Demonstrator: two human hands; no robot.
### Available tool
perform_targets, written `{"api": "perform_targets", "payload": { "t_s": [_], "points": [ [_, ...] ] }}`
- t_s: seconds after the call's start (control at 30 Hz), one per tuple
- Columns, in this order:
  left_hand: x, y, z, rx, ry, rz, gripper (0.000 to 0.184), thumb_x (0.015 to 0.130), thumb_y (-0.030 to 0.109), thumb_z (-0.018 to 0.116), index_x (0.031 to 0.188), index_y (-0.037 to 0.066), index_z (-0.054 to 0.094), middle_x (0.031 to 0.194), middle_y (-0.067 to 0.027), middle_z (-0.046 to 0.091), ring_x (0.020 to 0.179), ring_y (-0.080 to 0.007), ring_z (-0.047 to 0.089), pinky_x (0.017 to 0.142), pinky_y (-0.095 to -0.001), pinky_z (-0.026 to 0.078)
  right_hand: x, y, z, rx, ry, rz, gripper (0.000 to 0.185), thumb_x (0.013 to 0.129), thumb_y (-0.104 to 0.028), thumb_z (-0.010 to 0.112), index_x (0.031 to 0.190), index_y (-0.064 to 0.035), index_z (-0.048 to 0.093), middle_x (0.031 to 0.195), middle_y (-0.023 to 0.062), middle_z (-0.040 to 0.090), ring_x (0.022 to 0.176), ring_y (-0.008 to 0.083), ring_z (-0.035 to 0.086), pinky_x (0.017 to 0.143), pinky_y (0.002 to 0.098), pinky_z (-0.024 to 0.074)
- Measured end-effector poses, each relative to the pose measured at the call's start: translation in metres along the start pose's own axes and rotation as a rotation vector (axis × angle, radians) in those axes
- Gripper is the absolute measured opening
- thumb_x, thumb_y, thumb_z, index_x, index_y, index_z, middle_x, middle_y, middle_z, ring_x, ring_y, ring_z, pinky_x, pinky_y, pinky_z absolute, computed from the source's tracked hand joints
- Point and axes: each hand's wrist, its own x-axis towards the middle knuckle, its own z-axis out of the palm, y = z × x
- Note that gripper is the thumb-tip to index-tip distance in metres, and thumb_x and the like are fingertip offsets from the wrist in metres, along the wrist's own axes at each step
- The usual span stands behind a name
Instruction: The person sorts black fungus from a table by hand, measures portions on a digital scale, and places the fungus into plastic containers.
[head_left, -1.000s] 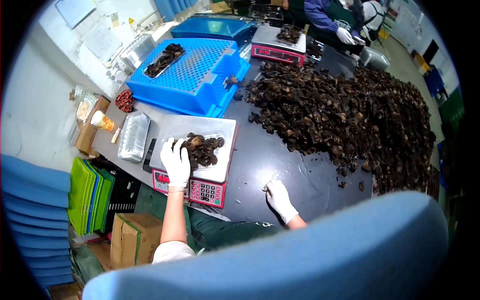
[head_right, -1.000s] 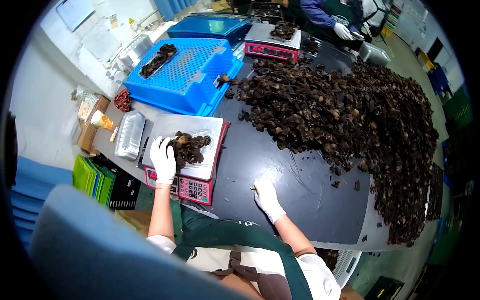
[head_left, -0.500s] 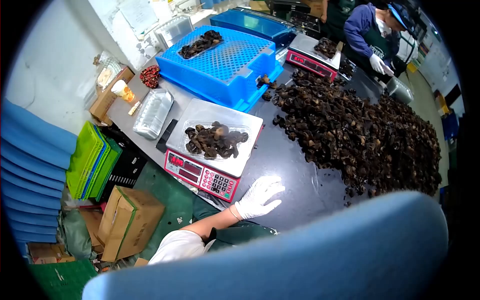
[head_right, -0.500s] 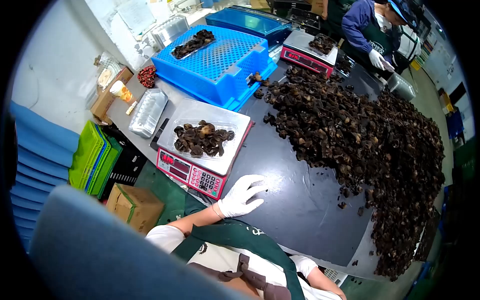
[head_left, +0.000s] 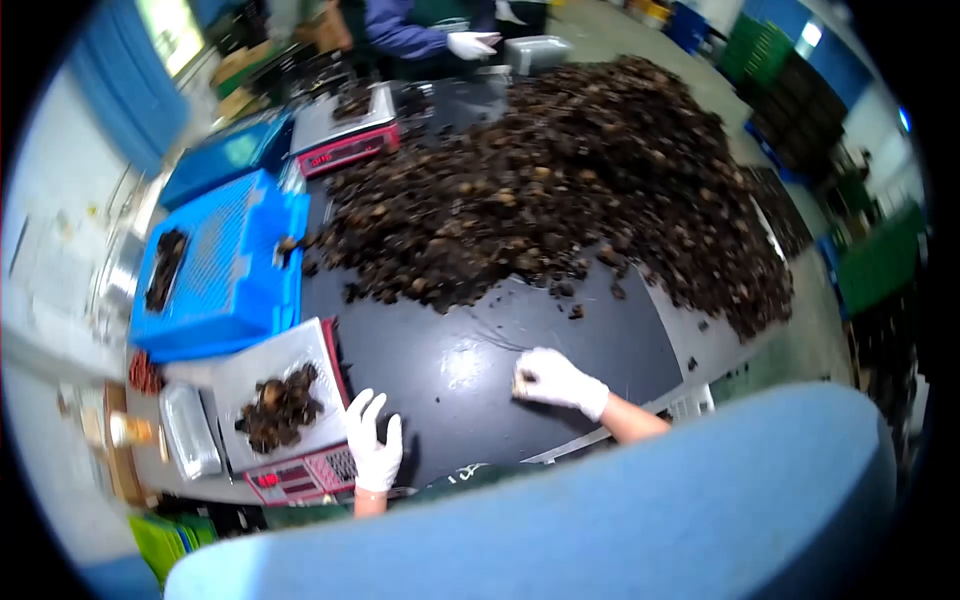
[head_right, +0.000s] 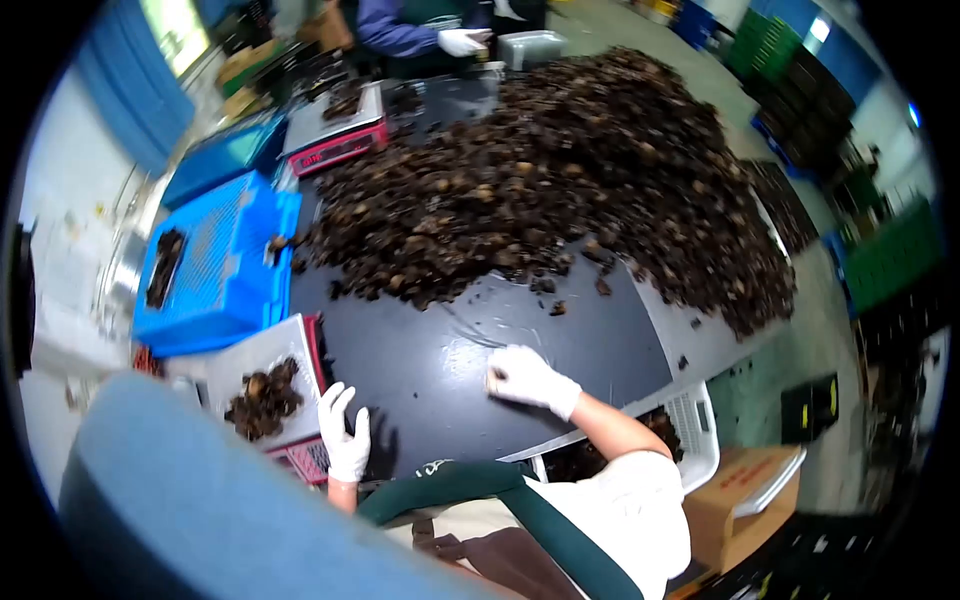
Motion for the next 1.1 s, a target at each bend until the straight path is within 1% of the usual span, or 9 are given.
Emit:
{"api": "perform_targets", "payload": {
  "t_s": [0.1,0.2,0.33,0.53,0.67,0.8,0.87,0.93,1.1],
  "points": [
    [0.001,0.006,0.015,-0.022,-0.12,0.028,0.039,0.078,0.005,0.07,0.117,0.003,0.062,0.123,-0.0199,0.055,0.115,-0.0363,0.053,0.099,-0.0434,0.044,0.039,0.055,-0.019,-0.356,0.335,0.214,0.024,0.075,-0.028,0.066,0.09,-0.0095,0.065,0.099,0.0137,0.061,0.1,0.0348,0.055,0.085,0.0474,0.0437],
    [-0.007,0.012,0.039,-0.075,-0.279,-0.002,0.038,0.082,0.009,0.067,0.119,0.003,0.059,0.126,-0.0202,0.053,0.119,-0.0371,0.05,0.103,-0.0435,0.04,0.067,0.135,-0.009,-0.473,0.809,0.46,0.064,0.079,-0.041,0.067,0.135,-0.0149,0.049,0.139,0.0178,0.043,0.129,0.04,0.037,0.103,0.0544,0.0321],
    [-0.028,-0.016,0.079,-0.137,-0.421,0.023,0.042,0.083,0.013,0.068,0.122,0.003,0.057,0.129,-0.0203,0.05,0.121,-0.0365,0.049,0.105,-0.0437,0.039,0.089,0.123,-0.014,-0.575,0.726,0.563,0.073,0.075,-0.046,0.069,0.138,-0.0169,0.048,0.138,0.0192,0.045,0.129,0.0467,0.033,0.104,0.0652,0.0266],
    [-0.022,-0.03,0.102,-0.189,-0.514,-0.07,0.045,0.081,0.014,0.07,0.123,0.004,0.058,0.126,-0.0196,0.05,0.12,-0.0358,0.049,0.104,-0.0433,0.039,0.093,0.077,0.025,-0.341,0.046,0.171,0.041,0.074,-0.017,0.065,0.114,-0.0167,0.061,0.111,0.0075,0.06,0.106,0.0245,0.055,0.089,0.0438,0.0401],
    [-0.012,-0.046,0.118,-0.096,-0.508,-0.04,0.051,0.081,0.017,0.071,0.128,0.005,0.054,0.131,-0.0195,0.047,0.124,-0.0365,0.046,0.107,-0.0437,0.036,0.054,0.039,0.031,-0.218,0.449,-0.344,0.036,0.071,-0.021,0.065,0.106,-0.0137,0.063,0.101,0.0078,0.061,0.097,0.0283,0.056,0.086,0.0414,0.0398],
    [-0.007,-0.032,0.124,-0.013,-0.477,-0.048,0.069,0.078,0.023,0.074,0.139,0.006,0.046,0.142,-0.0217,0.039,0.129,-0.0392,0.04,0.109,-0.0463,0.033,0.054,0.063,-0.032,-0.3,0.344,0.275,0.058,0.077,-0.041,0.065,0.128,-0.0148,0.055,0.126,0.0137,0.054,0.117,0.032,0.048,0.097,0.0487,0.0363],
    [-0.004,-0.036,0.127,0.057,-0.5,-0.018,0.075,0.075,0.026,0.074,0.14,0.007,0.045,0.141,-0.0268,0.04,0.126,-0.0446,0.041,0.105,-0.0518,0.035,0.057,0.113,0.009,-0.587,0.751,0.53,0.066,0.081,-0.046,0.063,0.137,-0.0149,0.05,0.141,0.0197,0.044,0.13,0.0421,0.038,0.106,0.0574,0.0279],
    [-0.001,-0.036,0.129,0.052,-0.512,-0.047,0.076,0.075,0.026,0.074,0.142,0.007,0.043,0.143,-0.0272,0.036,0.129,-0.044,0.038,0.108,-0.0502,0.032,0.05,0.111,0.017,-0.507,0.584,0.508,0.067,0.084,-0.048,0.06,0.14,-0.0139,0.047,0.149,0.0223,0.036,0.135,0.0499,0.03,0.11,0.0628,0.0201],
    [0.01,-0.045,0.139,0.032,-0.437,-0.039,0.075,0.076,0.02,0.073,0.143,0.006,0.042,0.143,-0.0271,0.035,0.13,-0.0436,0.038,0.109,-0.0491,0.032,0.015,0.042,0.081,-0.41,0.239,-0.127,0.057,0.079,-0.029,0.068,0.131,-0.0125,0.053,0.14,0.0164,0.043,0.132,0.038,0.037,0.107,0.0605,0.0278]
  ]
}}
